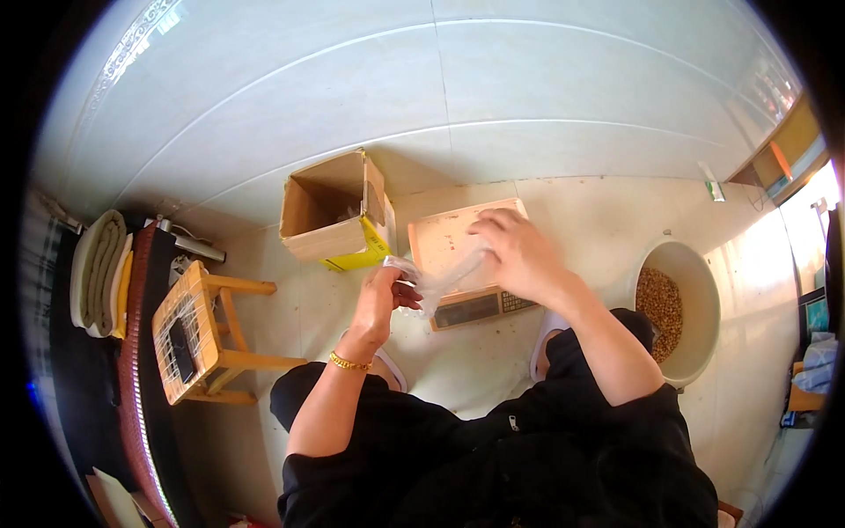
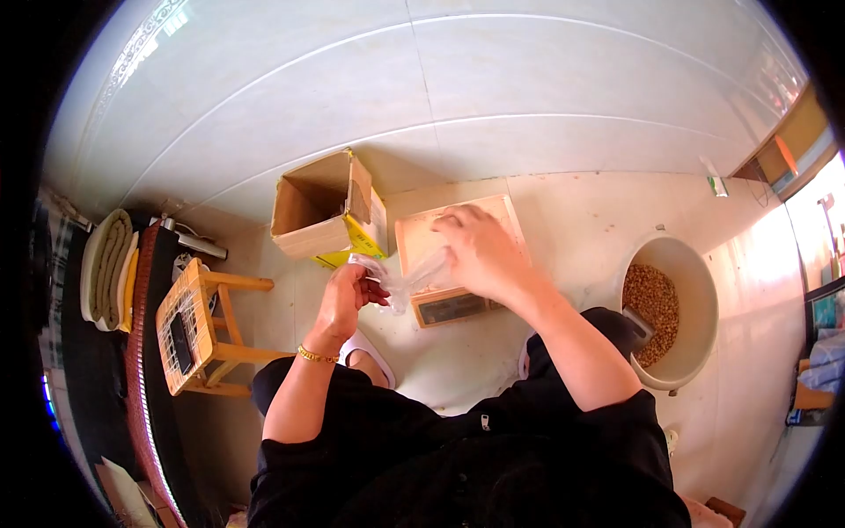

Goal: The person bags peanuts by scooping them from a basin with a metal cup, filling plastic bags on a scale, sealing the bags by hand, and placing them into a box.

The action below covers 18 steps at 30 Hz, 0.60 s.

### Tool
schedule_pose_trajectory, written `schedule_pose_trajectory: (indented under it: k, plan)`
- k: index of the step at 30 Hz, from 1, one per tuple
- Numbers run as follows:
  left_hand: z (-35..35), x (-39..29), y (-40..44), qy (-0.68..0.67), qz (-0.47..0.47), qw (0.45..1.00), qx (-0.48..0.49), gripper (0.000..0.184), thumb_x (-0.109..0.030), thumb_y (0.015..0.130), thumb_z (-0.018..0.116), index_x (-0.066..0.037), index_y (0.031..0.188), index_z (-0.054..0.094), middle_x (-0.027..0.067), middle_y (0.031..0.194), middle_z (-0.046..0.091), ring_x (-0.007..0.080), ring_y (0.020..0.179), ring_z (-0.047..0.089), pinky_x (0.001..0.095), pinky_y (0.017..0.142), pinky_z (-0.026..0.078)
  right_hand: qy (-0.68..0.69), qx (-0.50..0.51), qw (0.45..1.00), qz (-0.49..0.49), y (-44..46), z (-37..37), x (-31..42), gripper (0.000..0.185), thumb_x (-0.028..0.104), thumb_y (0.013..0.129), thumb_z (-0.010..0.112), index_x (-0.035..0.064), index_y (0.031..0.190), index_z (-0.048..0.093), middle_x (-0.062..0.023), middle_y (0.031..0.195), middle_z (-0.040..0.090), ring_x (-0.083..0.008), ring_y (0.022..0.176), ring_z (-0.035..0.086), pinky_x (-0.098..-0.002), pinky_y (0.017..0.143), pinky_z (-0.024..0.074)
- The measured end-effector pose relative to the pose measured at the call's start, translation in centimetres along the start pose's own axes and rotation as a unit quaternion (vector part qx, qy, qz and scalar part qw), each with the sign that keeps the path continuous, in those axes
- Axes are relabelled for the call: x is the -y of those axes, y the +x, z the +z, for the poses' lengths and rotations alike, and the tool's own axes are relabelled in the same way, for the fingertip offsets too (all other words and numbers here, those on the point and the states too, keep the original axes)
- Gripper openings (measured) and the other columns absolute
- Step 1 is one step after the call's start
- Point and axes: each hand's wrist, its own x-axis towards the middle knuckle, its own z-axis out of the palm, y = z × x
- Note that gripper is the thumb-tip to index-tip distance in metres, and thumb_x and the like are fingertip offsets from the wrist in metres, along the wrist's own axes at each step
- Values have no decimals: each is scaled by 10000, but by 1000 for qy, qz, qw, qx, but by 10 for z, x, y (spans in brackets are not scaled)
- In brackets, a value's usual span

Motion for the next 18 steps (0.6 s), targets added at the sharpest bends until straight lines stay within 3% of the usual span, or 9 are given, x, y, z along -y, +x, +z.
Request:
schedule_pose_trajectory:
  k: [2,4,5,7,10,16,18]
  plan:
    - [4,-3,-3,-6,9,1000,20,291,-188,895,354,33,969,528,122,828,598,214,721,585,355,674,496,71,-8,997,-31,-1,4,1,320,-20,709,572,35,1021,615,-116,1024,599,-309,1075,507,-387,913,419]
    - [4,-2,-4,-9,16,999,41,291,-184,892,357,35,984,525,123,829,597,214,730,586,357,685,495,-57,113,990,-65,-4,9,-5,241,43,734,561,29,964,632,-145,942,613,-306,997,542,-404,855,443]
    - [3,-1,-4,-13,28,999,43,294,-183,890,360,31,1004,527,121,838,597,207,736,584,355,690,493,-56,113,990,-63,-4,10,-7,241,43,734,561,29,964,632,-145,942,613,-306,997,542,-404,855,443]
    - [3,-3,-4,-18,39,998,45,299,-182,889,362,27,1023,528,120,848,596,201,742,581,354,695,492,-104,225,969,13,1,9,-10,215,34,716,555,29,910,646,-141,865,622,-291,907,572,-403,812,448]
    - [4,-11,-8,-27,42,998,24,292,-160,877,376,14,1058,526,95,858,590,181,744,566,329,707,485,-83,166,983,16,0,5,-8,195,26,700,550,21,867,649,-140,813,621,-284,848,585,-402,788,452]
    - [4,-10,-9,163,60,985,10,251,-236,892,538,-6,985,576,11,776,534,101,700,515,247,635,453,-78,115,990,-40,-1,1,1,174,6,698,542,16,843,638,-131,806,608,-276,846,582,-387,748,446]
    - [-6,-2,2,226,54,971,-56,296,-312,884,588,-17,905,601,-8,733,525,80,671,494,233,601,437,-83,113,989,-47,-2,0,0,160,12,706,538,19,831,638,-129,803,605,-274,840,581,-382,753,439]
